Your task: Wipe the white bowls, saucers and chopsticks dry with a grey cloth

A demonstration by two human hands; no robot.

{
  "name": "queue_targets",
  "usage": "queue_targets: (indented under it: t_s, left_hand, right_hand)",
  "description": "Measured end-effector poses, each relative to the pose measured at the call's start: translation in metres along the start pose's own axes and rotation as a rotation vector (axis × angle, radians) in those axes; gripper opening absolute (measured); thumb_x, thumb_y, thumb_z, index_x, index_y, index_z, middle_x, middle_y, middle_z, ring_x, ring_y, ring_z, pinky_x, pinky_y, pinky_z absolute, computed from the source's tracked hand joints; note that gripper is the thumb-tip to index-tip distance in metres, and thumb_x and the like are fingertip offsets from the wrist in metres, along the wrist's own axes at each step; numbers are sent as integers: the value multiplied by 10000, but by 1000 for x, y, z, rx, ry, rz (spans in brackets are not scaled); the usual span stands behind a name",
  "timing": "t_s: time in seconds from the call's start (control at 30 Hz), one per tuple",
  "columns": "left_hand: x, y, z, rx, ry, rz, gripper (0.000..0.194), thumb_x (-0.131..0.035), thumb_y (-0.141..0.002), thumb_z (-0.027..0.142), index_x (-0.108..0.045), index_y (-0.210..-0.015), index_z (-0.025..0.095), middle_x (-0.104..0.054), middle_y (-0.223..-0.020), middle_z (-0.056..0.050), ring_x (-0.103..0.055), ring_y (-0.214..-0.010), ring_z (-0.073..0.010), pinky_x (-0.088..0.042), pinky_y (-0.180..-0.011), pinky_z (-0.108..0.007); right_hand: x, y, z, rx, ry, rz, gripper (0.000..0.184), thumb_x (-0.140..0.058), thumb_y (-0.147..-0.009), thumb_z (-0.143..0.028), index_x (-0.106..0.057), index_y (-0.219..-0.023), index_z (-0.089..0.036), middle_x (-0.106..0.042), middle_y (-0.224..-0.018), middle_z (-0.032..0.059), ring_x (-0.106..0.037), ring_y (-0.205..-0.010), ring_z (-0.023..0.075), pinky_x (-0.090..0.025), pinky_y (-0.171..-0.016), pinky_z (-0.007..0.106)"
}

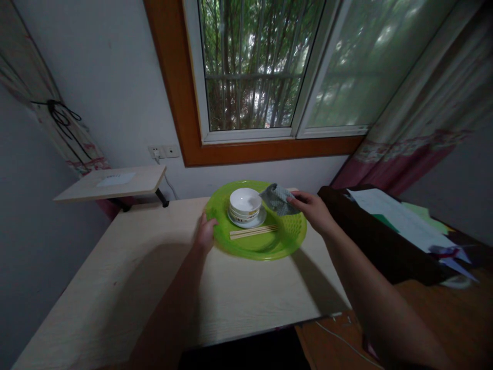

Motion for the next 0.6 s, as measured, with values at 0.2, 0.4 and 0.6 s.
queue_targets:
  t_s: [0.2,0.4,0.6]
  left_hand:
    - [-50,-2,-28,-15,16,-16,625,-562,-611,106,-589,-1225,216,-721,-1134,-75,-697,-1019,-246,-569,-863,-356]
    - [-77,-14,-49,-21,-117,39,599,-555,-648,96,-566,-1239,190,-712,-1156,-104,-696,-990,-241,-565,-836,-343]
    - [-79,-20,-57,-23,-129,-21,605,-617,-740,122,-527,-1333,203,-675,-1278,-119,-675,-1107,-253,-546,-942,-368]
  right_hand:
    - [30,-5,20,-78,-14,111,450,-764,-747,-540,-777,-1021,-184,-769,-977,58,-688,-860,226,-539,-781,321]
    - [44,-5,39,-109,0,92,455,-753,-747,-531,-772,-1021,-168,-761,-936,54,-672,-808,205,-518,-744,306]
    - [45,1,50,-142,-60,63,487,-733,-756,-577,-759,-1002,-158,-749,-944,70,-667,-823,212,-519,-716,305]
Point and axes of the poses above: each hand's wrist, its own y-axis away from the middle knuckle, its own x-axis out of the back of the hand, z = x × y, the point moved 4 cm from there along -y, towards the middle knuckle
